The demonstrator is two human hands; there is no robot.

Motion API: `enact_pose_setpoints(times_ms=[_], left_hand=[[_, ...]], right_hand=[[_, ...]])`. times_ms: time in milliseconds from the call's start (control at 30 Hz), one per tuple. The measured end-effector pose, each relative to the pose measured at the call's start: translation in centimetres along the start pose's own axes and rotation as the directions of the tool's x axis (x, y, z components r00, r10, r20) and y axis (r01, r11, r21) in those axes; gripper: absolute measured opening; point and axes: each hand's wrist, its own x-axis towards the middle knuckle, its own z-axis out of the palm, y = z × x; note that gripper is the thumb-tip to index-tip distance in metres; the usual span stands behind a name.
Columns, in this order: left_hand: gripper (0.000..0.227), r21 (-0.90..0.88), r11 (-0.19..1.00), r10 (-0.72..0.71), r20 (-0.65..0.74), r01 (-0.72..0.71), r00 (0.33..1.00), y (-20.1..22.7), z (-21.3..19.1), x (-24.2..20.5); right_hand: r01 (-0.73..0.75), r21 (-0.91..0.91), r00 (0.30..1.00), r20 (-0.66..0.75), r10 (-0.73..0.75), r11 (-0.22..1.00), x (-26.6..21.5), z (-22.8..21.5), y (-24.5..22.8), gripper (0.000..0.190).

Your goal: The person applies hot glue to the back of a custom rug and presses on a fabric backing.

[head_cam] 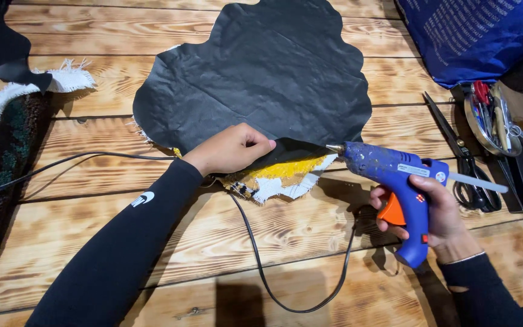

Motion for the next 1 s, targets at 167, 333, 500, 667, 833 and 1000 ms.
enact_pose_setpoints(times_ms=[167,333,500,667,833,1000], left_hand=[[0.053,-0.001,0.999,-0.038,0.014,0.038,0.999,0.3,0.4,-0.4],[0.054,0.03,0.995,-0.096,0.021,0.095,0.995,1.2,0.3,-0.6],[0.043,0.002,0.997,-0.082,-0.042,0.082,0.996,0.7,0.3,-0.2],[0.043,0.023,0.994,-0.109,-0.03,0.11,0.994,0.8,0.4,-0.1],[0.04,-0.033,0.99,-0.14,-0.027,0.139,0.99,0.7,0.3,-0.1],[0.038,-0.1,0.984,-0.151,-0.038,0.147,0.988,0.3,0.3,0.0]], right_hand=[[0.224,0.06,0.97,0.084,-0.228,0.973,0.0,1.7,1.1,0.063],[0.227,-0.034,0.973,-0.036,-0.228,0.973,-0.5,1.3,1.3,0.056],[0.11,-0.046,0.977,-0.181,-0.116,0.993,-0.8,-1.2,3.9,0.065],[0.206,0.142,0.978,-0.045,-0.202,0.968,-2.0,0.0,5.5,0.051],[0.249,0.203,0.95,0.142,-0.28,0.947,-3.6,-0.2,6.3,0.063],[0.285,0.188,0.942,0.129,-0.311,0.94,-5.1,3.0,5.7,0.087]])
